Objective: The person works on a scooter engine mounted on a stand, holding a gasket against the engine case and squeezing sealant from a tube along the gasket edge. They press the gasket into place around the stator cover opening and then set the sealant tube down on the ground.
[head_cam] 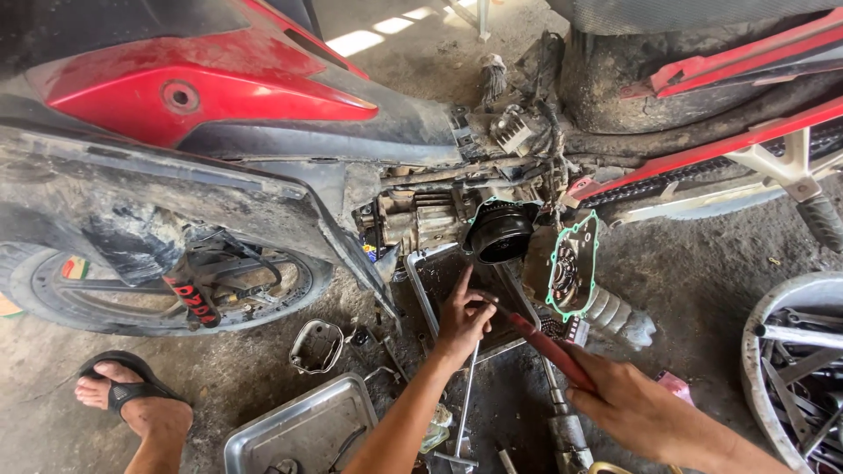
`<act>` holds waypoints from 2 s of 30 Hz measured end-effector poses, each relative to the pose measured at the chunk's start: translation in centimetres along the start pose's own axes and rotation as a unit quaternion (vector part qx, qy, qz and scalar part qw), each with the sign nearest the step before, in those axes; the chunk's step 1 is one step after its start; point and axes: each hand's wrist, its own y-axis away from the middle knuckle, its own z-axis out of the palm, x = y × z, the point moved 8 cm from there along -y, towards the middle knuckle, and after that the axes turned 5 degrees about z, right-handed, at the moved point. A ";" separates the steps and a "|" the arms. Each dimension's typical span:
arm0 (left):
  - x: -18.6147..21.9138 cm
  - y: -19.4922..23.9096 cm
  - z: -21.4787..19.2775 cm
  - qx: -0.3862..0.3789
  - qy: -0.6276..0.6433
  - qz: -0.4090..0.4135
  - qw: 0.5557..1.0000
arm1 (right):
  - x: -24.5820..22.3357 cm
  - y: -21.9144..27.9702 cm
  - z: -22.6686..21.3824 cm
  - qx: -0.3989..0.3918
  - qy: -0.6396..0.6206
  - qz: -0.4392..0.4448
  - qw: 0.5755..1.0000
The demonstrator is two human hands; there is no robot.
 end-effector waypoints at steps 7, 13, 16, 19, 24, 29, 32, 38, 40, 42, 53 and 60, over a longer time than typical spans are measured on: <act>2.3 0.7 1.0 -0.043 -0.050 0.034 0.997 | -0.3 -0.3 -0.1 0.045 -0.001 0.022 0.999; 0.2 0.0 0.5 -0.024 -0.045 0.025 0.998 | -5.9 -0.9 -0.3 0.121 0.041 -0.035 0.991; -0.3 -0.6 0.4 -0.024 -0.019 0.071 0.997 | -7.1 -2.3 -0.1 0.095 0.050 -0.037 0.993; -0.1 -0.3 -0.1 -0.020 -0.024 0.048 0.998 | -6.1 -5.3 0.7 0.136 0.086 -0.104 0.981; 0.6 0.9 -1.4 -0.023 -0.014 0.040 0.999 | -6.9 -2.8 -0.9 0.095 0.031 0.010 0.995; 0.5 4.1 -2.9 -0.035 -0.043 -0.011 0.998 | -7.6 1.1 -4.4 0.280 -0.066 -0.140 0.948; -1.6 5.4 -3.4 -0.033 -0.069 -0.036 0.996 | -5.5 1.0 -4.4 0.294 -0.019 -0.060 0.954; -2.5 6.3 -2.6 -0.036 -0.092 -0.057 0.993 | -5.1 -0.4 -2.7 0.260 -0.022 -0.075 0.963; -1.9 6.3 -2.3 -0.034 -0.055 -0.019 0.998 | -5.7 -0.6 -2.7 0.275 -0.021 -0.132 0.952; -1.6 6.7 -2.2 -0.041 -0.049 -0.014 0.998 | -4.8 -1.4 -1.7 0.259 0.003 -0.119 0.959; -9.1 12.1 -8.5 -0.110 -0.258 -0.087 0.956 | 2.1 -1.1 12.0 0.053 0.234 -0.297 0.924; -11.7 18.3 -9.8 -0.150 -0.550 -0.060 0.820 | 11.1 -4.2 19.8 -0.066 -0.176 -0.003 0.982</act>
